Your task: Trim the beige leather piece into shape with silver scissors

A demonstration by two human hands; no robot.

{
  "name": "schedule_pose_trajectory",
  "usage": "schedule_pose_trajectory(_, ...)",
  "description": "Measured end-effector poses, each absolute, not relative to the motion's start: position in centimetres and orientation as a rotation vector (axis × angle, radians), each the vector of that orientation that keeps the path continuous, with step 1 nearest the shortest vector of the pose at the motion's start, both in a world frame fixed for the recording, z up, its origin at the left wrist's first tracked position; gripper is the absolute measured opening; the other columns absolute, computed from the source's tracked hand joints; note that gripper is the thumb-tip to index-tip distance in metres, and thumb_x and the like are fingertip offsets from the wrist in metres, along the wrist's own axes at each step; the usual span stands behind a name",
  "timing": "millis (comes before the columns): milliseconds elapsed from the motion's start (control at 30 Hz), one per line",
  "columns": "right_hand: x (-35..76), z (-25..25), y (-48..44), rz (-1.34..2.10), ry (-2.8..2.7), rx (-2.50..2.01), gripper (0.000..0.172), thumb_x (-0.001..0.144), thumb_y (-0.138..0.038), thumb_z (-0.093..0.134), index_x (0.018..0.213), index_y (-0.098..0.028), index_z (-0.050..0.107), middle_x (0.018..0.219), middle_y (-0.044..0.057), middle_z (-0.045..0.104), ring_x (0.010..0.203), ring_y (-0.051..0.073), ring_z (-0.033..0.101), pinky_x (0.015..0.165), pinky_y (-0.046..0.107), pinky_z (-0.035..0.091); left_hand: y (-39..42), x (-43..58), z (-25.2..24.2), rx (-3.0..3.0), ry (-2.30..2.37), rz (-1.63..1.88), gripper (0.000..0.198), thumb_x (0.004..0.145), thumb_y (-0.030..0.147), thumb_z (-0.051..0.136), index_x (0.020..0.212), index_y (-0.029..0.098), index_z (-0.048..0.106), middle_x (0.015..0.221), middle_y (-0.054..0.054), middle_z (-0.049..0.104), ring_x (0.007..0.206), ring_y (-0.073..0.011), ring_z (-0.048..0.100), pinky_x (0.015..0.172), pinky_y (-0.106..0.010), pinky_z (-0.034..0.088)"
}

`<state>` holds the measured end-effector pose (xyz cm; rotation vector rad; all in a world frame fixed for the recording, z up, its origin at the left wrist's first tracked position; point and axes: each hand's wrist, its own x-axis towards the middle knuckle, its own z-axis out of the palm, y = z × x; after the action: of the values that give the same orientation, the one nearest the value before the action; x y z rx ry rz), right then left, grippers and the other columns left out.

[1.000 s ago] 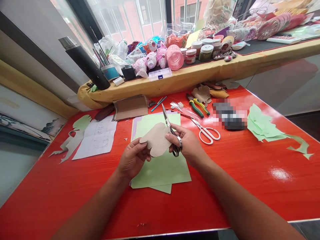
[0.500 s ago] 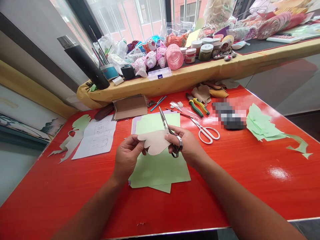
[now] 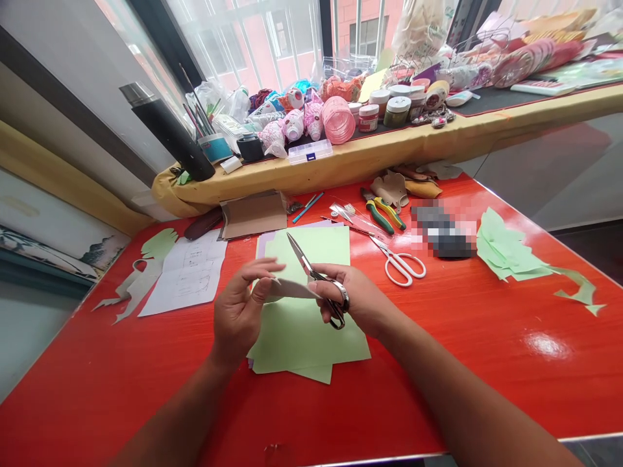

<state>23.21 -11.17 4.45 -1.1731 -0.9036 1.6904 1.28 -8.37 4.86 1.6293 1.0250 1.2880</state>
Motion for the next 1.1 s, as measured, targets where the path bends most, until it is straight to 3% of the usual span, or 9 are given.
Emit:
schedule_pose_trajectory(100,23.0,4.7,-11.3,1.66,-0.96,-1.229,0.07,0.085,-0.046,0.087,0.143,-0.011,0.07,0.058,-0.004,0.066,0.05,0.016,0.06,0.051,0.027,0.04,-8.6,1.3,4.8,1.433,1.094,1.243,0.024,0.098,0.048,0.074,0.092,0.024,0.076,0.087,-0.004,0.075,0.082,-0.0205,0.066,0.076,-0.03,0.052)
schedule_pose_trajectory(200,22.9,4.5,-11.2,1.58,-0.945,-1.277,0.075,0.082,-0.05,0.09,0.143,-0.011,0.07,0.06,-0.003,0.067,0.05,0.017,0.061,0.051,0.027,0.04,-8.5,1.2,4.9,1.425,1.163,1.228,0.026,0.098,0.049,0.074,0.09,0.024,0.075,0.078,-0.001,0.069,0.069,-0.0156,0.058,0.064,-0.025,0.044)
schedule_pose_trajectory(467,23.3,4.2,-10.8,1.406,-0.927,-1.264,0.084,0.079,-0.058,0.092,0.148,-0.017,0.069,0.071,-0.003,0.067,0.051,0.017,0.063,0.05,0.03,0.044,-7.9,1.1,4.9,1.384,1.247,1.16,0.024,0.092,0.047,0.079,0.088,0.023,0.076,0.074,0.0,0.07,0.061,-0.0142,0.052,0.055,-0.025,0.038)
schedule_pose_trajectory(600,23.3,4.6,-10.9,1.381,-1.002,-1.227,0.084,0.082,-0.058,0.091,0.153,-0.02,0.067,0.071,-0.003,0.067,0.051,0.018,0.065,0.048,0.03,0.044,-8.1,1.3,4.9,1.436,1.192,1.046,0.028,0.093,0.049,0.076,0.085,0.022,0.075,0.073,-0.001,0.07,0.063,-0.0153,0.056,0.057,-0.025,0.041)
schedule_pose_trajectory(767,22.5,4.5,-11.2,1.452,-1.105,-1.156,0.095,0.082,-0.058,0.09,0.161,-0.016,0.058,0.071,-0.002,0.067,0.062,0.021,0.068,0.06,0.033,0.052,-8.2,1.5,5.1,1.37,1.092,0.898,0.031,0.09,0.051,0.078,0.084,0.021,0.074,0.073,-0.002,0.069,0.065,-0.0156,0.056,0.058,-0.025,0.042)
schedule_pose_trajectory(1100,22.5,4.1,-11.5,1.436,-1.219,-1.162,0.085,0.089,-0.052,0.087,0.162,-0.019,0.059,0.074,-0.003,0.062,0.06,0.016,0.059,0.055,0.029,0.044,-8.0,1.4,5.5,1.176,0.973,0.734,0.041,0.082,0.058,0.086,0.082,0.019,0.073,0.072,-0.002,0.066,0.063,-0.0139,0.053,0.057,-0.024,0.042)
